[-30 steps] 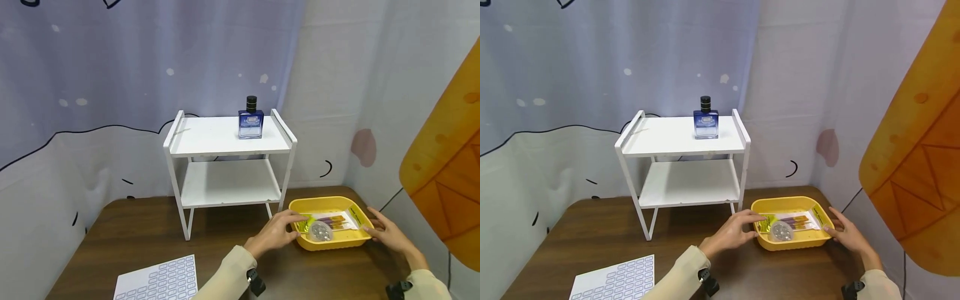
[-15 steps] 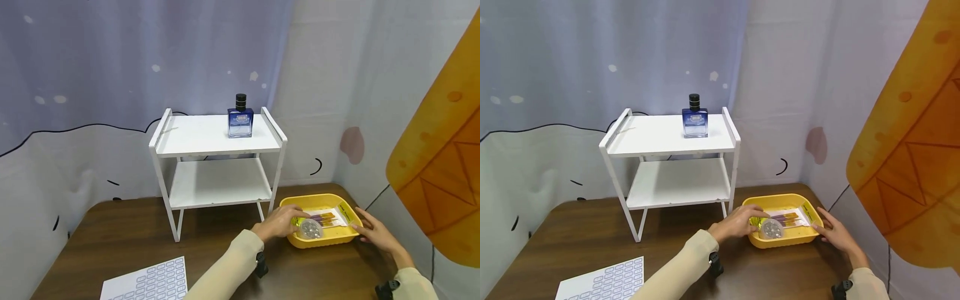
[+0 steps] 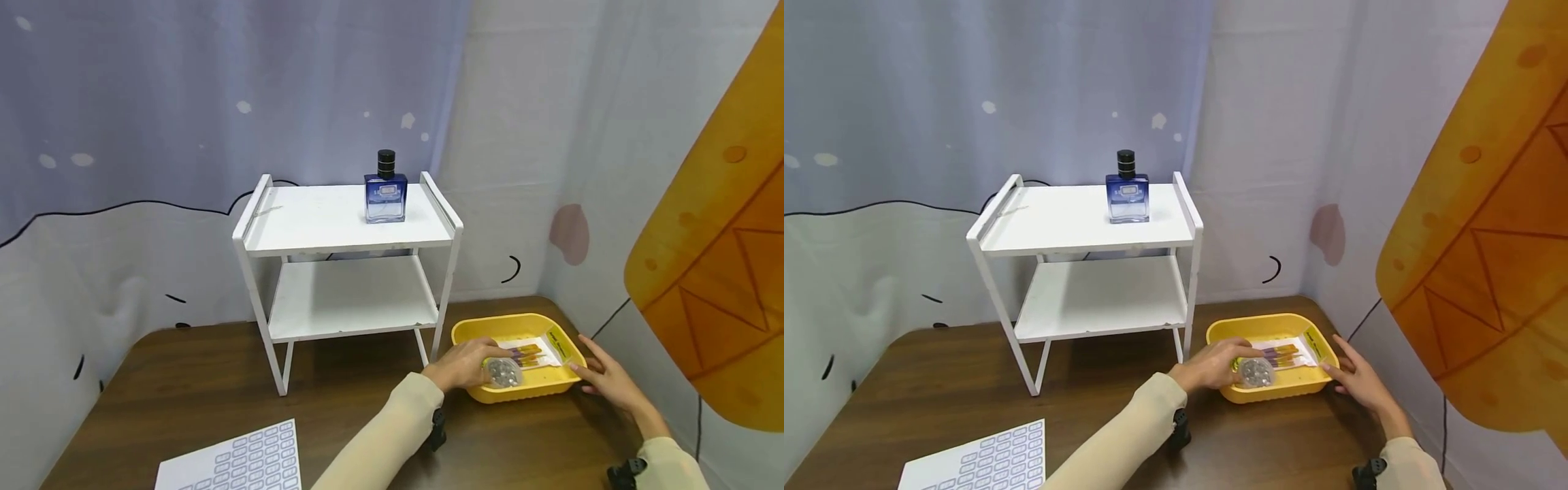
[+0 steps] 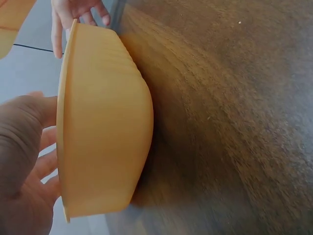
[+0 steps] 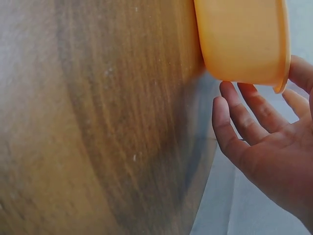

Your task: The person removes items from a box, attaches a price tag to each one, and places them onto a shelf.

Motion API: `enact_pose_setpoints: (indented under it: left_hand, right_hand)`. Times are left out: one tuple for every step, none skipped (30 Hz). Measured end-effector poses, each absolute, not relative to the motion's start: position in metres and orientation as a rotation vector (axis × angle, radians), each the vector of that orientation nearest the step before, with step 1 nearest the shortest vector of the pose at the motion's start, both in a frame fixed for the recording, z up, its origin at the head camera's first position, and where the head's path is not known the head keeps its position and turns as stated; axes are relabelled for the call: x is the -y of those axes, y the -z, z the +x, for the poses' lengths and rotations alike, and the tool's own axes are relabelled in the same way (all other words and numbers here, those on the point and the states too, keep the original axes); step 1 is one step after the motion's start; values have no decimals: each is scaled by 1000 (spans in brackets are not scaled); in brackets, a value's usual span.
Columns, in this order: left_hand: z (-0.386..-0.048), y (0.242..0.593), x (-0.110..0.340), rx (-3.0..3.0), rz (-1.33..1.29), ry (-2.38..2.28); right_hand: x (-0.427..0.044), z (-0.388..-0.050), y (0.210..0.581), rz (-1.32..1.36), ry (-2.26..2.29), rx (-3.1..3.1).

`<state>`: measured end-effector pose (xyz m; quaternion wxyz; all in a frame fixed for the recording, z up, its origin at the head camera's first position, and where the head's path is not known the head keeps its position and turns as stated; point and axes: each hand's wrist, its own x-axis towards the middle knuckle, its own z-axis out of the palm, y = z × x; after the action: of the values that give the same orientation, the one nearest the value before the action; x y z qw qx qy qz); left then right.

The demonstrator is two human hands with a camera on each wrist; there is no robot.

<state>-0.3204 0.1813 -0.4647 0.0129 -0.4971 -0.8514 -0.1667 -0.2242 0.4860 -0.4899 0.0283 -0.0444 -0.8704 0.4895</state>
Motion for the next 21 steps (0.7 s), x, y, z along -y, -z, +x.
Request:
enact_pose_setpoints:
  left_hand:
    - [-321,465,-183,2644,-1553,508]
    - [-322,465,-184,2643,-1556,503]
    - [-322,465,-185,2645,-1560,509]
    - [-323,465,-185,2654,-1560,521]
    - [-324,466,-186,2670,-1559,531]
    - [-325,465,-186,2687,-1557,540]
    - [-326,465,-186,2705,-1555,551]
    - [-327,465,-186,2724,-1552,565]
    - [-327,465,-186,2740,-1547,576]
    - [-328,465,-187,2754,-1544,586]
    - [-329,464,-187,2762,-1547,584]
    - [-329,464,-188,2764,-1553,582]
    - [-329,464,-188,2763,-1560,582]
    - [-330,464,-189,2758,-1567,579]
    - [-330,464,-190,2748,-1578,576]
    - [-330,465,-190,2737,-1588,570]
    - [-330,465,-191,2729,-1591,561]
    - [-330,465,-192,2723,-1592,557]
    - [-330,466,-193,2722,-1591,552]
    - [-330,466,-194,2722,-1588,548]
    - [-330,467,-195,2723,-1586,547]
  right_hand:
    - [-486,-224,490,-142,-1511,2685]
    - [-486,-224,489,-142,-1511,2686]
    - [-486,-223,489,-148,-1515,2684]
    - [-486,-223,489,-157,-1520,2682]
    - [-485,-223,489,-166,-1521,2684]
    - [-485,-223,489,-170,-1520,2689]
    - [-485,-223,489,-183,-1524,2688]
    - [-484,-223,489,-191,-1527,2688]
    - [-484,-223,489,-205,-1533,2683]
    - [-484,-223,489,-215,-1534,2682]
    - [-484,-223,489,-212,-1528,2685]
    - [-484,-223,489,-211,-1525,2687]
    - [-484,-223,489,-214,-1525,2687]
    - [-483,-223,488,-216,-1522,2690]
    - [-483,-223,488,-219,-1521,2694]
    - [-483,-223,488,-222,-1519,2698]
    - [-483,-223,488,-220,-1517,2703]
    - [-483,-224,488,-228,-1519,2702]
    - [-484,-224,488,-231,-1518,2703]
    - [-484,-224,488,-232,-1516,2705]
    - [-484,-224,489,-229,-1515,2709]
